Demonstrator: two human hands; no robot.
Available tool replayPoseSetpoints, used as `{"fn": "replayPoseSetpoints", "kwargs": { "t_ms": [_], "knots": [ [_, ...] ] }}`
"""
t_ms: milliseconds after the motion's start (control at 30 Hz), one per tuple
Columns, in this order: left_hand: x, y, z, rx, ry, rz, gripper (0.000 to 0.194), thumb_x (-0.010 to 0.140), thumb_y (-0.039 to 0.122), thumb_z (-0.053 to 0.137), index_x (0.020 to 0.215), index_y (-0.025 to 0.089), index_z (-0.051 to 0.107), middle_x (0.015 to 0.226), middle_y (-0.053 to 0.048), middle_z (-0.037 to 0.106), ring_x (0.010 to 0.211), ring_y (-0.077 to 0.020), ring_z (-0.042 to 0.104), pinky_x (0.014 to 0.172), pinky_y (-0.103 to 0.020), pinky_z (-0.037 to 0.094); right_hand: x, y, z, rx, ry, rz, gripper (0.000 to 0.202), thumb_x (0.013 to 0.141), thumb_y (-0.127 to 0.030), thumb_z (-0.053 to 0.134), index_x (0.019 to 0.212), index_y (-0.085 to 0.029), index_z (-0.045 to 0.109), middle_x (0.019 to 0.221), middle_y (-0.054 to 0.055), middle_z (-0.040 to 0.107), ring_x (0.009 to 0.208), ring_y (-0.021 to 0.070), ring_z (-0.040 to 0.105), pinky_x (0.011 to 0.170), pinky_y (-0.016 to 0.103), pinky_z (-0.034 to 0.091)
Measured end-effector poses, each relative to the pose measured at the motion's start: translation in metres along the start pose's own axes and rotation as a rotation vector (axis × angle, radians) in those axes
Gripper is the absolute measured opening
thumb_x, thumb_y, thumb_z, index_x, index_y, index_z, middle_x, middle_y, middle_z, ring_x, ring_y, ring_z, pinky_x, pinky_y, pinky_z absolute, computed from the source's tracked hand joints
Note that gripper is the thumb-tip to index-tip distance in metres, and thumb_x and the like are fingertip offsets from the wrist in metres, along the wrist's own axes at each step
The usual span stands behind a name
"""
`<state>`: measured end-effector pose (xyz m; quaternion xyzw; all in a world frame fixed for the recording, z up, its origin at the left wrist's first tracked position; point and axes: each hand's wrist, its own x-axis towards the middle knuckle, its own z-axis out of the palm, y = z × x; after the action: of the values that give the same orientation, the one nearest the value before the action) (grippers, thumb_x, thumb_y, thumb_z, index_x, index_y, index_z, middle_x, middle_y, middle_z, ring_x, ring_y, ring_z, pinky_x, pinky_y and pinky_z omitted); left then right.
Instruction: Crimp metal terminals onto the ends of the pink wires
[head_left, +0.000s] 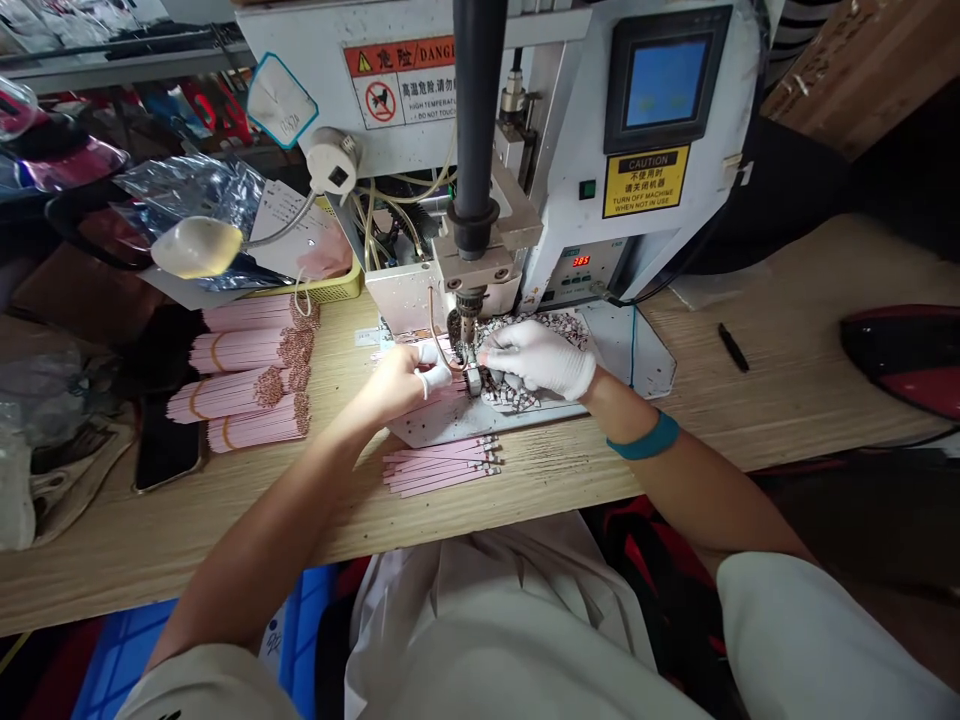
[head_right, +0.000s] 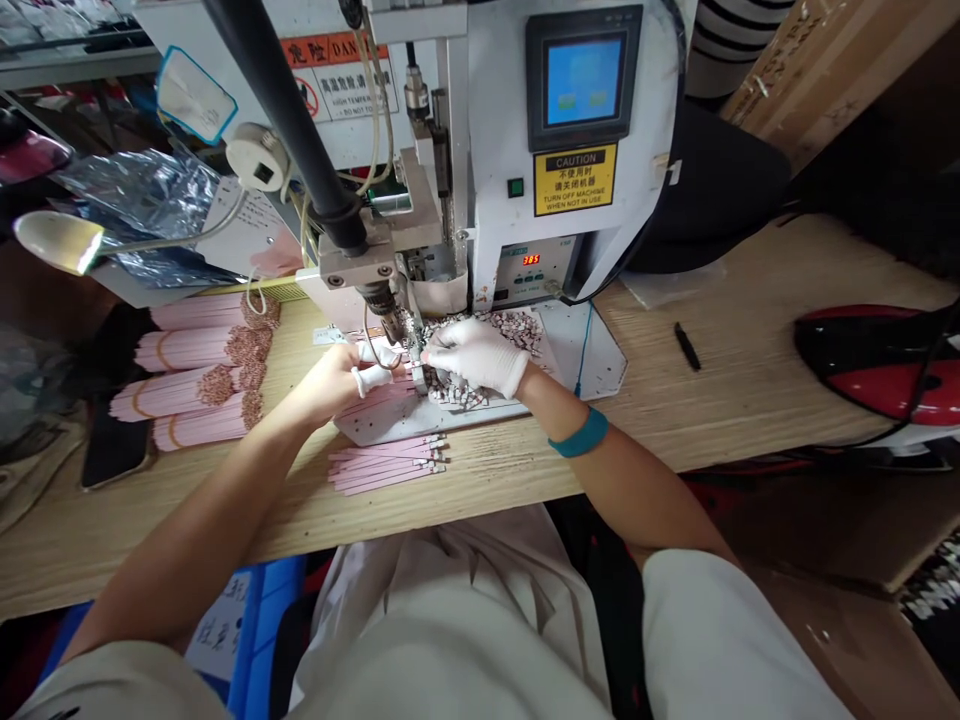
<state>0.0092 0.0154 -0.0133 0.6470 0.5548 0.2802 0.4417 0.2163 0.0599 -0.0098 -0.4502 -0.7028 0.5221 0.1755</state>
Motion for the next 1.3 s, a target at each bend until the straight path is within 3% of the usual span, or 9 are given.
{"fn": "replayPoseSetpoints", "kwargs": {
  "t_ms": [200,467,700,1067,1300],
  "knots": [
    [0.004,-0.005,-0.002,-0.039,0.006,-0.022,0.014,0.066,0.029,0.06,0.064,0.015,0.057,0.063,0.001,0.054,0.064,-0.0132,0.05,0.057,-0.024,0.038,0.005,0.007,0.004,0.094,-0.039,-0.014,0.022,0.086,-0.034,0.057,0.073,-0.016,0.055,0.044,-0.005,0.045,0.03,0.0051,0.035,0.025,0.017,0.02],
    [0.008,-0.007,-0.002,-0.21,-0.024,-0.069,0.011,0.062,0.024,0.065,0.063,0.014,0.061,0.066,0.001,0.056,0.062,-0.0102,0.047,0.057,-0.022,0.036,0.003,-0.001,0.006,0.076,-0.018,-0.016,0.026,0.086,-0.025,0.059,0.064,-0.015,0.049,0.041,-0.006,0.041,0.03,0.0037,0.037,0.028,0.016,0.023],
    [0.008,-0.006,-0.003,-0.201,-0.029,-0.085,0.012,0.062,0.025,0.064,0.067,0.014,0.064,0.064,0.002,0.055,0.059,-0.0105,0.047,0.056,-0.022,0.036,0.002,-0.003,0.005,0.093,-0.019,-0.006,0.031,0.086,-0.023,0.06,0.061,-0.017,0.043,0.041,-0.008,0.037,0.031,0.0029,0.035,0.03,0.016,0.023],
    [0.006,-0.004,-0.004,-0.173,-0.037,-0.102,0.011,0.063,0.024,0.064,0.068,0.013,0.065,0.067,0.001,0.058,0.063,-0.0121,0.051,0.061,-0.024,0.04,0.004,0.001,0.004,0.044,-0.015,-0.036,0.017,0.086,-0.024,0.058,0.074,-0.012,0.058,0.045,-0.006,0.042,0.034,0.0047,0.039,0.033,0.019,0.026],
    [0.01,-0.01,-0.004,-0.173,-0.045,-0.064,0.01,0.063,0.024,0.063,0.064,0.014,0.062,0.065,0.001,0.056,0.061,-0.011,0.049,0.058,-0.023,0.038,0.003,-0.001,0.006,0.099,-0.025,0.009,0.019,0.085,-0.026,0.06,0.071,-0.013,0.056,0.043,-0.007,0.04,0.032,0.0038,0.036,0.029,0.017,0.023]
  ]
}}
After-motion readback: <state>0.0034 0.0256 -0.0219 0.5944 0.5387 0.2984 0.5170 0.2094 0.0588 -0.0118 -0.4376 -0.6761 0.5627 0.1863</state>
